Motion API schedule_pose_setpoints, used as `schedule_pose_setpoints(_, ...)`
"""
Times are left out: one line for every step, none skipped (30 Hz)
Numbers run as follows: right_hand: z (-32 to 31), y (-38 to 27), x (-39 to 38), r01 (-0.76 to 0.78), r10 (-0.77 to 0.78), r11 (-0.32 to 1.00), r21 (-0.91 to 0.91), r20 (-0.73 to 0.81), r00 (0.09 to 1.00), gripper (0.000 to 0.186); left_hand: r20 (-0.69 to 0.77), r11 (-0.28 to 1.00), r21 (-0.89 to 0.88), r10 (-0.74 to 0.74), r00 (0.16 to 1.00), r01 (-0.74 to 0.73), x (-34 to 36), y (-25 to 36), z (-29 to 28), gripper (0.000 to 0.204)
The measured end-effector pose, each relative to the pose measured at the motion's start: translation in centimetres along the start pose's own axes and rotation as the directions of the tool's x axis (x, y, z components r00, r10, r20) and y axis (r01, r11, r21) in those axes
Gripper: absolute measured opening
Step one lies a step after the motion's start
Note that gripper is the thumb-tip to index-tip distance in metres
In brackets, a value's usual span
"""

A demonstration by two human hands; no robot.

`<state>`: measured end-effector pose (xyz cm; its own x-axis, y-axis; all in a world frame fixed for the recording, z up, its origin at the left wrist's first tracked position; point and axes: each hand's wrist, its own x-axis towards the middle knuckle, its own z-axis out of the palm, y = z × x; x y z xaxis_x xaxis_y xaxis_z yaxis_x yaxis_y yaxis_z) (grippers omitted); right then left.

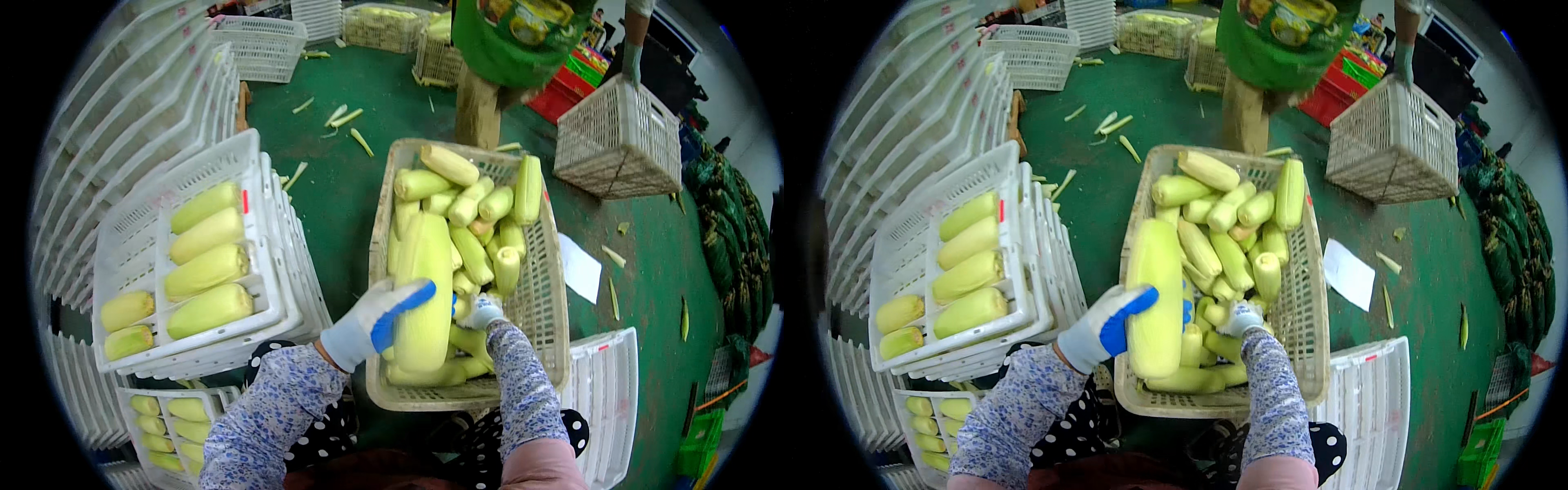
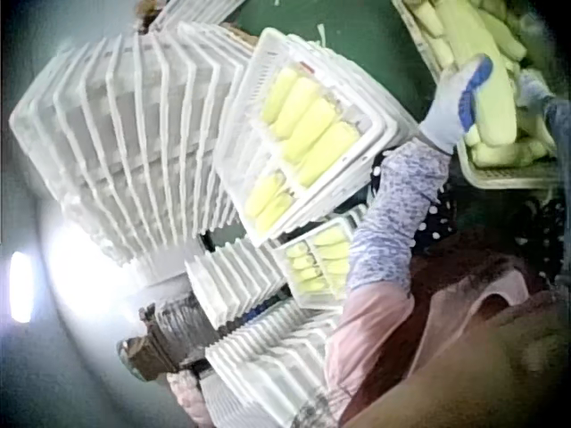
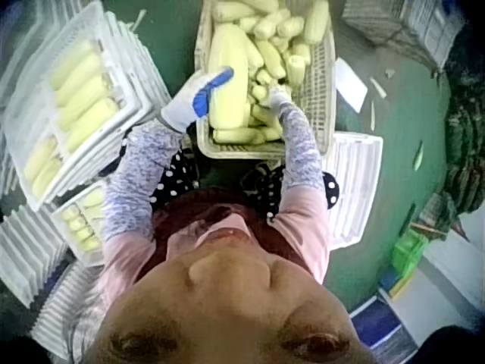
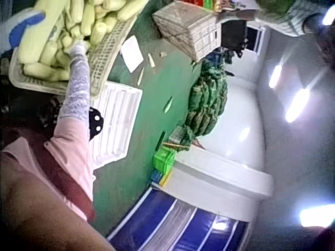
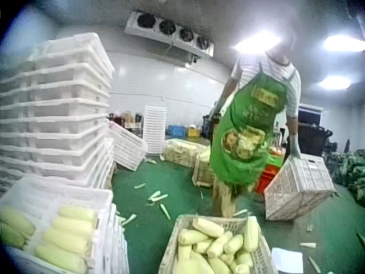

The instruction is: The person sits on the floor and transfers peeled corn cobs from a large basket into smaller white plastic crates. They arrange the cobs neatly in rows within each crate and stack the filled crates on top of one another.

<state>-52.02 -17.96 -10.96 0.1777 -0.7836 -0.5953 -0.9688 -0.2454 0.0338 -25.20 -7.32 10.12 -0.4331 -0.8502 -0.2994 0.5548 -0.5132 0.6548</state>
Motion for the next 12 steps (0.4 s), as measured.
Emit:
schedule_pose_setpoints(-1.3, -0.8, -1.1, 0.018, -0.016, 0.996, -0.082, 0.016, 1.000, 0.086, 0.004, 1.000, 0.026, -0.011, 1.000, 0.011, -0.3, 0.1, -0.3, 0.048)
schedule_pose_setpoints(-2.4, -0.9, -1.4, 0.037, -0.034, 0.998, -0.042, 0.066, 0.997, 0.089, -0.013, 1.000, 0.010, -0.009, 1.000, 0.009, -0.6, 0.1, -0.2, 0.048)
schedule_pose_setpoints(-3.1, -0.1, -2.7, 0.083, -0.083, 0.995, 0.058, -0.003, 0.997, 0.079, 0.031, 1.000, -0.005, -0.003, 1.000, 0.003, -0.6, 0.1, -0.2, 0.048)
schedule_pose_setpoints(-3.5, 1.3, -4.5, 0.235, -0.170, 0.861, 0.451, -0.179, 0.969, 0.069, 0.034, 0.999, -0.014, -0.035, 0.999, 0.035, -0.7, 0.2, 0.2, 0.047)
schedule_pose_setpoints(-4.3, 1.6, -5.7, 0.419, -0.223, 0.539, 0.730, -0.356, 0.908, 0.058, -0.012, 0.998, -0.028, -0.053, 0.999, 0.053, -1.2, 0.5, 0.9, 0.047)
schedule_pose_setpoints(-7.0, 0.6, -8.7, 0.433, -0.157, 0.470, 0.769, -0.410, 0.898, 0.049, 0.041, 0.999, -0.026, -0.020, 0.999, 0.021, -1.5, 0.2, 0.9, 0.045)
schedule_pose_setpoints(-9.4, -1.2, -10.0, 0.465, -0.125, 0.376, 0.801, -0.454, 0.882, 0.040, 0.052, 0.999, -0.016, 0.029, 0.998, -0.028, -2.3, 0.1, 0.9, 0.044)
schedule_pose_setpoints(-9.9, 1.1, -8.3, 0.567, -0.107, 0.196, 0.800, -0.558, 0.823, 0.044, 0.094, 0.992, 0.083, 0.087, 0.992, -0.095, -3.4, 0.6, 1.8, 0.047)
schedule_pose_setpoints(-10.3, 3.0, -6.7, 0.641, -0.050, 0.015, 0.767, -0.640, 0.767, 0.050, 0.154, 0.972, 0.179, 0.125, 0.980, -0.152, -3.8, 0.8, 2.9, 0.049)
schedule_pose_setpoints(-11.7, -1.2, -7.7, 0.633, -0.069, -0.212, 0.745, -0.657, 0.751, 0.051, 0.148, 0.865, 0.389, 0.280, 0.948, -0.317, -4.8, 0.9, 2.7, 0.058)
schedule_pose_setpoints(-14.7, -7.6, -13.7, 0.570, -0.094, -0.426, 0.703, -0.661, 0.745, 0.052, 0.159, 0.690, 0.587, 0.415, 0.896, -0.424, -6.5, 1.0, 2.0, 0.066)
schedule_pose_setpoints(-15.7, -7.9, -14.7, 0.598, -0.090, -0.405, 0.692, -0.680, 0.727, 0.052, 0.252, 0.444, 0.721, 0.546, 0.799, -0.531, -6.7, 1.5, 3.6, 0.072)
